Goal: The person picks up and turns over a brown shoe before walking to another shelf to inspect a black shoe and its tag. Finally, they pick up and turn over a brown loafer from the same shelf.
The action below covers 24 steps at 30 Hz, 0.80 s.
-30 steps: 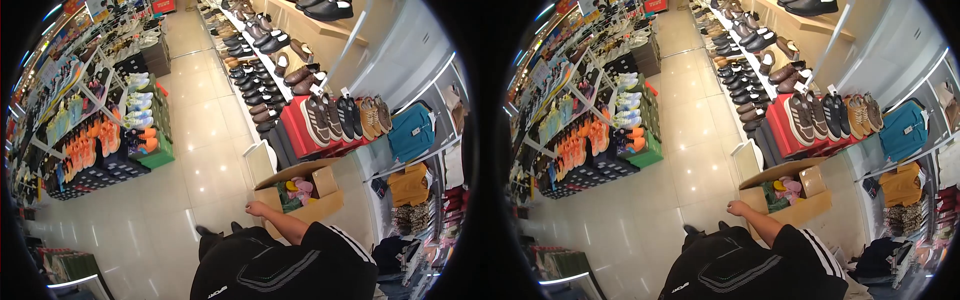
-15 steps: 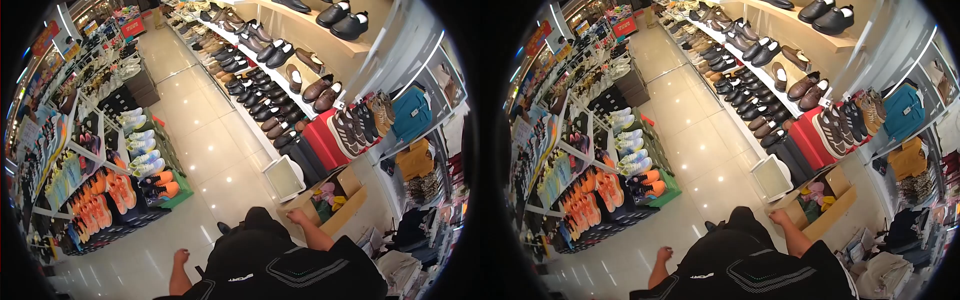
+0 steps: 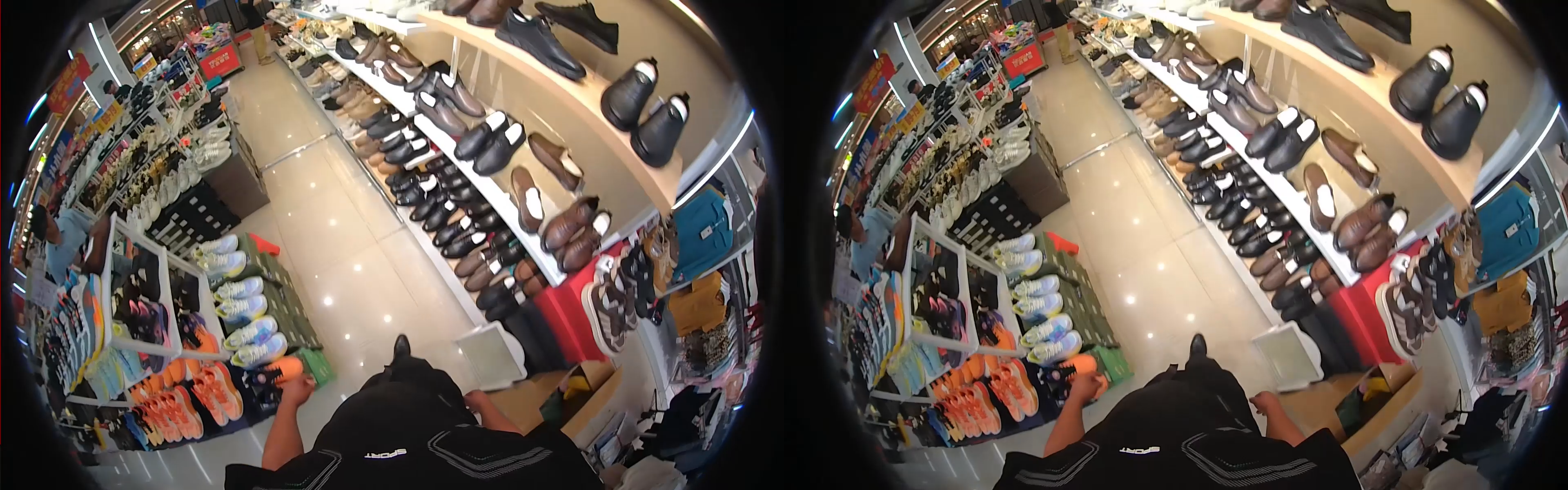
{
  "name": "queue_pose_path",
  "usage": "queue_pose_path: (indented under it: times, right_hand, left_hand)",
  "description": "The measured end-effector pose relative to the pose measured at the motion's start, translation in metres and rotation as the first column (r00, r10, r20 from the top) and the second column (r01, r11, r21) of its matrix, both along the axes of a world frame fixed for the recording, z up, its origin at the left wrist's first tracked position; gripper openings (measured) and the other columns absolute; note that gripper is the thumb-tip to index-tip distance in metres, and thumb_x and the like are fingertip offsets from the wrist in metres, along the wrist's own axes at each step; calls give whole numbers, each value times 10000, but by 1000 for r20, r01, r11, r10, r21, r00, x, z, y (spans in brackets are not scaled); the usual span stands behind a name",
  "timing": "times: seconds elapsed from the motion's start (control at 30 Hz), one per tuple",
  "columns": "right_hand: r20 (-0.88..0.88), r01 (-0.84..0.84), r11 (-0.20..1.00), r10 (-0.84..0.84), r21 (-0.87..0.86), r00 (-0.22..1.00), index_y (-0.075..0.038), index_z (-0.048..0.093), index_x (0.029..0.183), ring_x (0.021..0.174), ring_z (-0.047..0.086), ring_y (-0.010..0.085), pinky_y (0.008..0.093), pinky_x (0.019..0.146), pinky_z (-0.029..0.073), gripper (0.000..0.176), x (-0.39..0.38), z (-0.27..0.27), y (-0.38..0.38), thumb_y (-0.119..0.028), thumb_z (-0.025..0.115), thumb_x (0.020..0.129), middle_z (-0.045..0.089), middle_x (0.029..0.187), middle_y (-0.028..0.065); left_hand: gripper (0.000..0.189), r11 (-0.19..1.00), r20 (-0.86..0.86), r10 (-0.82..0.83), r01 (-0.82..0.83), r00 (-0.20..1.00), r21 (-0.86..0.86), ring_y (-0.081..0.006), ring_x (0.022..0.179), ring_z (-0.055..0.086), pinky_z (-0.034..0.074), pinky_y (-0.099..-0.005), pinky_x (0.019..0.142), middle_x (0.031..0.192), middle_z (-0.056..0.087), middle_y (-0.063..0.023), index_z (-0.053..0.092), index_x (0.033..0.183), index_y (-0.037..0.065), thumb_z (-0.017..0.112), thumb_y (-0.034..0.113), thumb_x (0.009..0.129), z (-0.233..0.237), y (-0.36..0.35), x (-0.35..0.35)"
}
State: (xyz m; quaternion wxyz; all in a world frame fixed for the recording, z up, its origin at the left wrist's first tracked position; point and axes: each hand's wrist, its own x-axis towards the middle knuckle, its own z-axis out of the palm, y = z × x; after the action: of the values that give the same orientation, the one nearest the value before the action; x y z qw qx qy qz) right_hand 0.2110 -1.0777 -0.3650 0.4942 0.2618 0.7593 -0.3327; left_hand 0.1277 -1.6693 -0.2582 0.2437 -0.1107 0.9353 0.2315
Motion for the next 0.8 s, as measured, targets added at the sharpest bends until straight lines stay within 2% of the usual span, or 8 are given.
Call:
queue_pose_path:
  times: [0.13, 0.2, 0.3, 0.53, 0.6, 0.67, 0.73, 0.8]
  right_hand:
    - [-122, -258, 966, 254, -16, 959, -11, 735, 1094, 723, 748, 259, 402, 627, 592, 405, -174, 13, -6, -356, 631, 910, 752, 911, 144]
    - [-493, -374, 919, 383, 121, 781, 15, 726, 1109, 676, 736, 254, 381, 638, 575, 412, -250, 8, -3, -337, 644, 910, 747, 901, 158]
    - [-600, -17, 998, -21, -57, 800, 28, 684, 1198, 676, 731, 229, 354, 684, 577, 444, -372, 41, -20, -303, 679, 902, 747, 929, 176]
    - [-622, 73, 997, -82, -40, 779, 8, 678, 1220, 691, 735, 214, 330, 691, 574, 423, -531, 79, -76, -266, 682, 897, 749, 943, 164]
    - [-582, -115, 987, 158, 111, 798, -15, 689, 1197, 684, 736, 218, 317, 674, 579, 396, -535, 42, -78, -271, 676, 896, 744, 929, 148]
    - [-711, -541, 737, 626, 405, 321, -31, 702, 1131, 670, 737, 223, 328, 615, 586, 362, -518, -101, -38, -304, 667, 896, 729, 893, 122]
    - [-162, -71, 997, 77, 42, 984, -34, 700, 1063, 665, 737, 235, 356, 566, 587, 337, -547, 30, -98, -323, 649, 898, 709, 854, 107]
    - [-126, 39, 999, -38, 1, 991, -32, 698, 1039, 664, 734, 231, 371, 537, 576, 330, -563, 54, -118, -328, 642, 905, 704, 848, 88]
  left_hand:
    - [351, 987, 77, 77, -87, 994, 134, -378, 1023, 691, 534, -437, 916, 1050, 723, -209, 759, 1080, 87, 682, 327, 837, 3, -2, -24]
    - [378, 976, 118, 167, -181, 979, 122, -361, 1032, 696, 534, -429, 928, 1055, 733, -191, 759, 1094, 81, 709, 332, 816, 25, -2, -35]
    - [399, 980, 199, 167, -185, 966, 75, -339, 1026, 706, 536, -420, 937, 1073, 746, -162, 759, 1117, 84, 727, 340, 812, -10, -37, -42]
    - [404, 992, 276, 63, -91, 959, 88, -295, 1043, 713, 548, -400, 923, 1079, 760, -135, 770, 1137, 133, 748, 362, 805, -107, -105, -133]
    - [384, 970, 290, -239, 239, 927, 35, -283, 1031, 715, 547, -407, 917, 1069, 759, -140, 773, 1135, 161, 736, 349, 802, -61, -96, -208]
    - [344, 952, 387, 186, -263, 903, 155, -300, 1037, 704, 545, -433, 922, 1109, 745, -138, 775, 1105, 163, 725, 323, 804, -46, -104, -285]
    - [344, 962, 331, 119, -191, 936, 195, -315, 1040, 702, 545, -437, 923, 1109, 743, -143, 770, 1109, 155, 721, 319, 811, -79, -142, -366]
    - [362, 980, 257, 43, -91, 966, 179, -341, 1054, 694, 543, -441, 928, 1099, 740, -154, 758, 1133, 142, 717, 319, 820, -80, -162, -435]
